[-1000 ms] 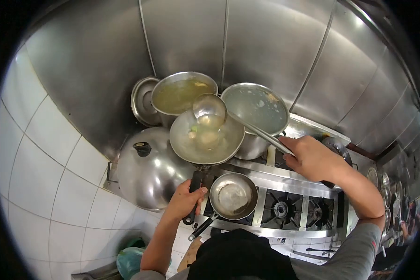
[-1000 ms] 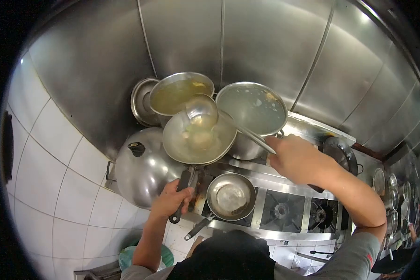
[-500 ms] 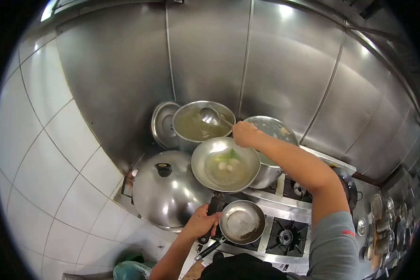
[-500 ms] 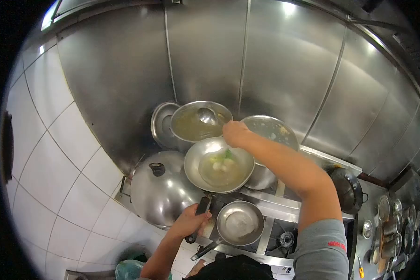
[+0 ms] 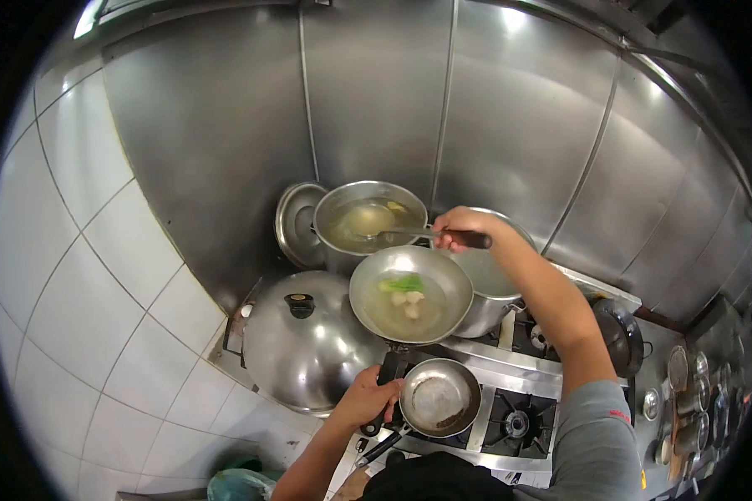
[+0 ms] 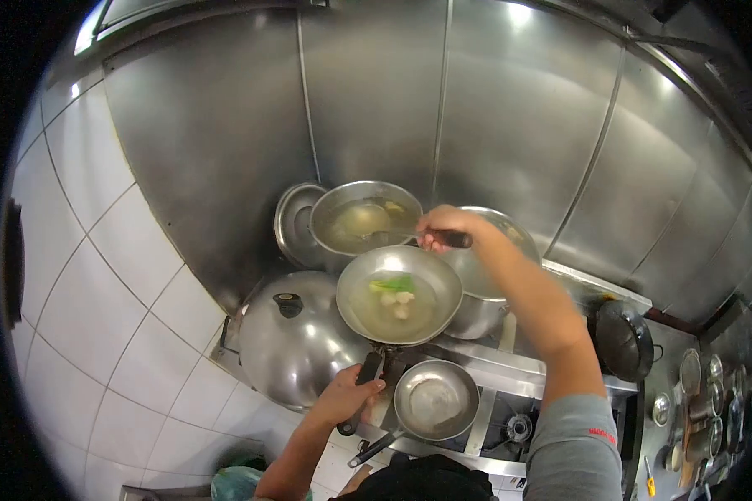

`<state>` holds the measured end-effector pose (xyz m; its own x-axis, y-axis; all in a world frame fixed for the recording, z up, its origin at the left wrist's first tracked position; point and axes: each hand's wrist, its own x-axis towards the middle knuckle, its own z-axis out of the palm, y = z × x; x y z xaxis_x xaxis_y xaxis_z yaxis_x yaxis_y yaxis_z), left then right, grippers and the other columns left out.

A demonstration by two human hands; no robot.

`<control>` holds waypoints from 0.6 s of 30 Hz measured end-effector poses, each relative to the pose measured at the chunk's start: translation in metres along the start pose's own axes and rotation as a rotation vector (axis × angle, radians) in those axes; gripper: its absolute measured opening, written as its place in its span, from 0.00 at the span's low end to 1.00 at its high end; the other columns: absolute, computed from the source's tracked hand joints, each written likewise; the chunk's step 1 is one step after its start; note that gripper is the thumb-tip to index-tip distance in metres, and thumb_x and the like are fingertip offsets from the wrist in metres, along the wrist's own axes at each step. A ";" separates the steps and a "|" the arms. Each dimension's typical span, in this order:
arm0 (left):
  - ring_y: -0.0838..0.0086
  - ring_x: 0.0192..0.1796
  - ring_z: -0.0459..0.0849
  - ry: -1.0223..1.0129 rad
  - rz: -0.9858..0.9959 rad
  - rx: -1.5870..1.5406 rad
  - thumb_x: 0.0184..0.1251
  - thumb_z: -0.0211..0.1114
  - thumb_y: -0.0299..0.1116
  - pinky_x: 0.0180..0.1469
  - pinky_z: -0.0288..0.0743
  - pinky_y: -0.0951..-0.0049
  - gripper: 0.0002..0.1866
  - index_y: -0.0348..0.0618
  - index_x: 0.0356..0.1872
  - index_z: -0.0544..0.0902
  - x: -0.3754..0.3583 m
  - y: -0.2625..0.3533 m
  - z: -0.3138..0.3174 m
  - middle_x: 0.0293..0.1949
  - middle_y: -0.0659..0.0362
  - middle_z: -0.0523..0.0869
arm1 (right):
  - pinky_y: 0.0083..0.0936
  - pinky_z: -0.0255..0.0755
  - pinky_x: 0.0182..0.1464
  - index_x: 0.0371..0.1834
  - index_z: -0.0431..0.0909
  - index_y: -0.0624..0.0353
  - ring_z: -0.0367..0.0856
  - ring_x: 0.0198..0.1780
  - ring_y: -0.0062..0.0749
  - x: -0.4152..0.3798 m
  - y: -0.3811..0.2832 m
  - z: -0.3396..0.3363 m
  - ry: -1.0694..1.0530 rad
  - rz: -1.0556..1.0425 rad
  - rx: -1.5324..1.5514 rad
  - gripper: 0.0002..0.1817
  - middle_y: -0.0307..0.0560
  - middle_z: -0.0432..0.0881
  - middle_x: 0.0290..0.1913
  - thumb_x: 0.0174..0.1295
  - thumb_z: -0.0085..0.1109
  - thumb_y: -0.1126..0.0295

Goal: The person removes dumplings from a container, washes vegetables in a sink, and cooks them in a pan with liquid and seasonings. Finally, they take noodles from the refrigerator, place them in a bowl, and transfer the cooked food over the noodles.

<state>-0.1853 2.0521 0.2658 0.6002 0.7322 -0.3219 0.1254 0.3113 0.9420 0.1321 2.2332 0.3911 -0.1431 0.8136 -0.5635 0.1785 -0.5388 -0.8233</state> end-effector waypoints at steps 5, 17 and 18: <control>0.75 0.15 0.76 0.005 0.025 0.009 0.70 0.64 0.31 0.19 0.70 0.73 0.11 0.35 0.36 0.72 0.007 -0.007 -0.001 0.21 0.60 0.78 | 0.16 0.67 0.18 0.43 0.73 0.63 0.67 0.20 0.15 -0.065 -0.010 -0.014 0.045 -0.087 -0.044 0.09 0.43 0.78 0.32 0.73 0.49 0.67; 0.77 0.14 0.74 0.008 0.017 -0.060 0.70 0.63 0.29 0.17 0.70 0.75 0.09 0.36 0.38 0.73 0.008 0.002 0.002 0.21 0.62 0.76 | 0.17 0.61 0.15 0.52 0.74 0.70 0.68 0.18 0.17 -0.218 0.026 -0.010 0.159 -0.060 -0.146 0.15 0.43 0.77 0.26 0.68 0.55 0.69; 0.77 0.14 0.74 0.012 0.032 -0.060 0.70 0.63 0.30 0.17 0.70 0.74 0.09 0.36 0.37 0.73 0.009 0.002 0.002 0.21 0.62 0.76 | 0.18 0.61 0.15 0.54 0.74 0.71 0.68 0.17 0.17 -0.227 0.032 -0.005 0.184 -0.042 -0.171 0.17 0.43 0.77 0.26 0.67 0.56 0.69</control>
<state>-0.1782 2.0577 0.2647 0.5934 0.7498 -0.2929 0.0585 0.3227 0.9447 0.1753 2.0327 0.4932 0.0228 0.8691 -0.4941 0.3402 -0.4715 -0.8136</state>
